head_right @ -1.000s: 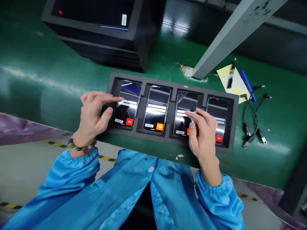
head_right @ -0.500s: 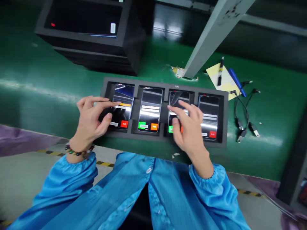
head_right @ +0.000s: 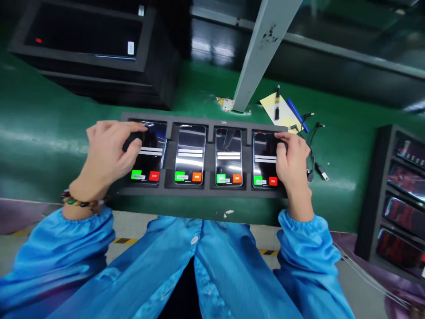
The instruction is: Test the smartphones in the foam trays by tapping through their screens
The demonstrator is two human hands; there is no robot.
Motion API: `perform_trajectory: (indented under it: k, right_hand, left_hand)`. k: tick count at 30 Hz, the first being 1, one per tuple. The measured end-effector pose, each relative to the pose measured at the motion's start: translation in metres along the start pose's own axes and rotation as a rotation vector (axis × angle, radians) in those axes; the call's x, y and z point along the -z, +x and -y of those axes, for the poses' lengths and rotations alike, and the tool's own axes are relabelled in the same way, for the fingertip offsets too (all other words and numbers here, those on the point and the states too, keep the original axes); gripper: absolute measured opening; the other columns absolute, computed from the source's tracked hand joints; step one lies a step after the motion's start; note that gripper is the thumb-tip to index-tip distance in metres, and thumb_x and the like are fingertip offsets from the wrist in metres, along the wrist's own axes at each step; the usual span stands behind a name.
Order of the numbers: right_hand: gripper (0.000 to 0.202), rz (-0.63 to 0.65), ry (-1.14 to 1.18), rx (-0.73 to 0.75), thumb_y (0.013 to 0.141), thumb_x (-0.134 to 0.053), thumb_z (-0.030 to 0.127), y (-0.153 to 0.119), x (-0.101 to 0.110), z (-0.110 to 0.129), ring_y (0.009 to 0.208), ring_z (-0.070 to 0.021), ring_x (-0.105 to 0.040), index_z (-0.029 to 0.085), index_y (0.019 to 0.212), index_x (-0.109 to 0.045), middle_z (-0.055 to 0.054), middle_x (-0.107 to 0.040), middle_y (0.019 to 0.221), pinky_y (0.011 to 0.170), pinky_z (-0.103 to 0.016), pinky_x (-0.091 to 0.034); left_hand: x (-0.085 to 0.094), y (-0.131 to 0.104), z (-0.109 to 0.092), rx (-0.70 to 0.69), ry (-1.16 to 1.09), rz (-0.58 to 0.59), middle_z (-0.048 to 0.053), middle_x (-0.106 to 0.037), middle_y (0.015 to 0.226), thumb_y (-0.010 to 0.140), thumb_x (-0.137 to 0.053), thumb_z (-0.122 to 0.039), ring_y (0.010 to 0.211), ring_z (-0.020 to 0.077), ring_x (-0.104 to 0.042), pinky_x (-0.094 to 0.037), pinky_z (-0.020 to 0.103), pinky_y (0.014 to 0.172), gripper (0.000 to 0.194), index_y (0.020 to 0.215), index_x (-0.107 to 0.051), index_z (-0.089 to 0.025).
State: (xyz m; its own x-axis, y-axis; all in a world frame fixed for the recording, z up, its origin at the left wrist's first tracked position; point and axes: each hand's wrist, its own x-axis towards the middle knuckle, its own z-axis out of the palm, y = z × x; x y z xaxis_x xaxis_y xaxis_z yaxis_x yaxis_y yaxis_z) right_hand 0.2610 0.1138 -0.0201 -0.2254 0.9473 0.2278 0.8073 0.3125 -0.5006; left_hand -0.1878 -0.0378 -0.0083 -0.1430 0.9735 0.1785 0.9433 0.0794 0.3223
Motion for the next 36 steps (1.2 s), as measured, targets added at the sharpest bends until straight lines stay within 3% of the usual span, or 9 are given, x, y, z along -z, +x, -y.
perform_trajectory:
  k: [6,11,15,17,22,24,28,31,36]
  right_hand:
    - [0.03,0.044,-0.102,-0.004,0.102,-0.047,0.039,0.03,-0.011,-0.014,0.124,-0.0373,-0.055,0.025,0.113,-0.07,-0.012,-0.074,0.117,0.111,-0.062,-0.037]
    - [0.044,0.072,-0.116,0.033,0.108,-0.041,0.049,0.027,-0.018,-0.013,0.12,-0.0381,-0.047,0.026,0.103,-0.078,-0.014,-0.066,0.113,0.106,-0.063,-0.036]
    - [0.048,0.051,-0.143,0.018,0.107,-0.043,0.055,0.028,-0.019,-0.016,0.12,-0.0406,-0.046,0.026,0.109,-0.081,-0.016,-0.059,0.118,0.103,-0.066,-0.038]
    - [0.052,-0.036,-0.102,0.087,0.107,-0.042,0.058,0.025,-0.013,-0.015,0.12,-0.0406,-0.05,0.024,0.106,-0.082,-0.017,-0.058,0.112,0.104,-0.066,-0.04]
    - [0.061,-0.483,0.126,0.287,0.106,-0.037,0.064,0.007,0.019,-0.001,0.104,-0.0372,-0.062,0.023,0.09,-0.08,-0.013,-0.056,0.09,0.102,-0.063,-0.043]
    - [0.057,-0.387,0.161,0.269,0.108,-0.038,0.061,0.003,0.026,0.005,0.103,-0.0359,-0.064,0.023,0.096,-0.079,-0.014,-0.064,0.092,0.097,-0.058,-0.046]
    - [0.051,0.021,-0.021,0.093,0.112,-0.035,0.051,0.01,0.015,0.004,0.115,-0.0346,-0.064,0.023,0.108,-0.078,-0.013,-0.077,0.108,0.108,-0.06,-0.04]
    - [0.051,0.112,-0.089,0.043,0.112,-0.035,0.049,0.016,0.003,0.001,0.12,-0.0349,-0.063,0.024,0.108,-0.079,-0.011,-0.079,0.106,0.111,-0.061,-0.037]
    - [0.045,-0.123,-0.149,0.112,0.113,-0.04,0.05,0.009,0.008,0.011,0.126,-0.0379,-0.064,0.023,0.105,-0.074,-0.016,-0.079,0.119,0.111,-0.059,-0.04]
  left_hand:
    - [-0.007,0.031,-0.011,0.082,0.081,0.084,0.009,-0.074,0.134,0.11,-0.042,-0.048,0.13,0.0395,-0.054,-0.04,0.062,0.109,0.048,0.133,-0.074,-0.021]
    - [-0.012,0.03,-0.015,0.093,0.101,0.078,0.013,-0.067,0.131,0.109,-0.044,-0.061,0.126,0.0416,-0.052,-0.042,0.063,0.105,0.055,0.131,-0.074,-0.019]
    - [-0.016,0.027,-0.011,0.108,0.103,0.043,0.012,-0.06,0.131,0.108,-0.048,-0.068,0.122,0.0391,-0.053,-0.043,0.056,0.102,0.057,0.136,-0.073,-0.025]
    - [-0.019,0.027,-0.008,0.118,0.101,0.013,0.011,-0.059,0.129,0.108,-0.048,-0.07,0.12,0.0381,-0.053,-0.043,0.054,0.1,0.058,0.133,-0.075,-0.025]
    - [-0.023,0.026,-0.011,0.184,0.18,-0.059,0.013,-0.068,0.126,0.109,-0.049,-0.066,0.122,0.0422,-0.055,-0.041,0.056,0.097,0.053,0.118,-0.078,-0.023]
    - [-0.023,0.024,-0.014,0.21,0.183,-0.071,0.015,-0.069,0.129,0.108,-0.05,-0.067,0.125,0.0446,-0.055,-0.04,0.058,0.099,0.053,0.117,-0.078,-0.023]
    - [-0.02,0.027,-0.016,0.207,0.123,-0.076,0.018,-0.069,0.129,0.106,-0.056,-0.062,0.127,0.0434,-0.055,-0.04,0.055,0.103,0.044,0.112,-0.075,-0.023]
    - [-0.013,0.032,-0.016,0.201,0.06,-0.177,0.015,-0.07,0.112,0.105,-0.055,-0.059,0.117,0.0392,-0.057,-0.041,0.054,0.101,0.041,0.1,-0.071,-0.021]
    - [0.005,0.02,-0.014,0.045,-0.171,-0.586,0.009,-0.067,0.089,0.109,-0.037,-0.069,0.096,0.028,-0.058,-0.041,0.053,0.107,0.06,0.085,-0.064,-0.021]
